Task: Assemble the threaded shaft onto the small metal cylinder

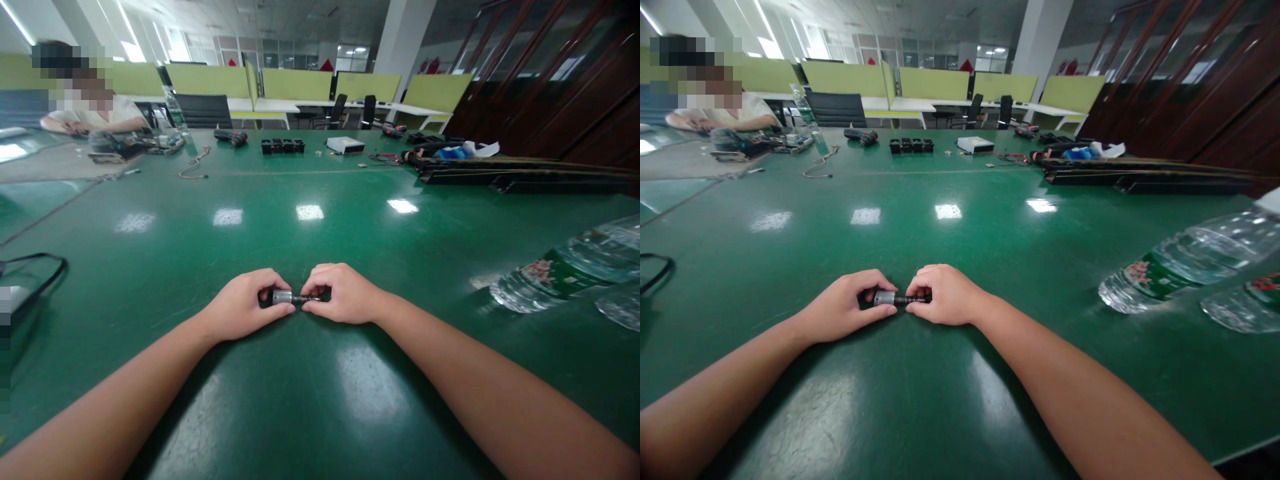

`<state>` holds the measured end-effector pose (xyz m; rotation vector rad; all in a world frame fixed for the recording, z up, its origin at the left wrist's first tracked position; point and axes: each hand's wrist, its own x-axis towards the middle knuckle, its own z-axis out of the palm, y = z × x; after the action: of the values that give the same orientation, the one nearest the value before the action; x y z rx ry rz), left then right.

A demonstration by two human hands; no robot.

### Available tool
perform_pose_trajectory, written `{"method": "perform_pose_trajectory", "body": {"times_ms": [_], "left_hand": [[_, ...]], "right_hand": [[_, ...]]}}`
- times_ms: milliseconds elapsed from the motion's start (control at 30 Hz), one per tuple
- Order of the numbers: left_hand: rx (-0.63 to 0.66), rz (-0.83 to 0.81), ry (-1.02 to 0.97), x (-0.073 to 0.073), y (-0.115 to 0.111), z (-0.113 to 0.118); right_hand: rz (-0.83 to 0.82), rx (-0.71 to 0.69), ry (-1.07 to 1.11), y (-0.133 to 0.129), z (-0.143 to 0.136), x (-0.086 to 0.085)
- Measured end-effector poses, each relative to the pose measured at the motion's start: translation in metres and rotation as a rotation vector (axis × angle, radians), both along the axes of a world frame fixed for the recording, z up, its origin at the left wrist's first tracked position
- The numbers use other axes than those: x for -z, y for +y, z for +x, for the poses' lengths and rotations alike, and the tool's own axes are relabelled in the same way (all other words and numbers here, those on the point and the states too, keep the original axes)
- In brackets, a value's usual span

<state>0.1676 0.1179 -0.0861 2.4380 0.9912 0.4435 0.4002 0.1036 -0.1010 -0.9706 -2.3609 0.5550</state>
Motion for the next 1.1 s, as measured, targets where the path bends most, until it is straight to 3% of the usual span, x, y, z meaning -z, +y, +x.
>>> {"method": "perform_pose_trajectory", "body": {"times_ms": [667, 900, 1100], "left_hand": [[-0.006, -0.003, 0.002, 0.001, 0.000, -0.002], [-0.034, -0.009, 0.026, -0.002, -0.001, -0.001], [-0.036, -0.011, 0.030, -0.003, -0.001, 0.000]], "right_hand": [[-0.002, 0.028, -0.007, 0.003, 0.005, -0.001], [-0.071, 0.167, 0.055, 0.015, 0.022, 0.003], [-0.061, 0.096, 0.022, 0.011, 0.020, -0.002]]}}
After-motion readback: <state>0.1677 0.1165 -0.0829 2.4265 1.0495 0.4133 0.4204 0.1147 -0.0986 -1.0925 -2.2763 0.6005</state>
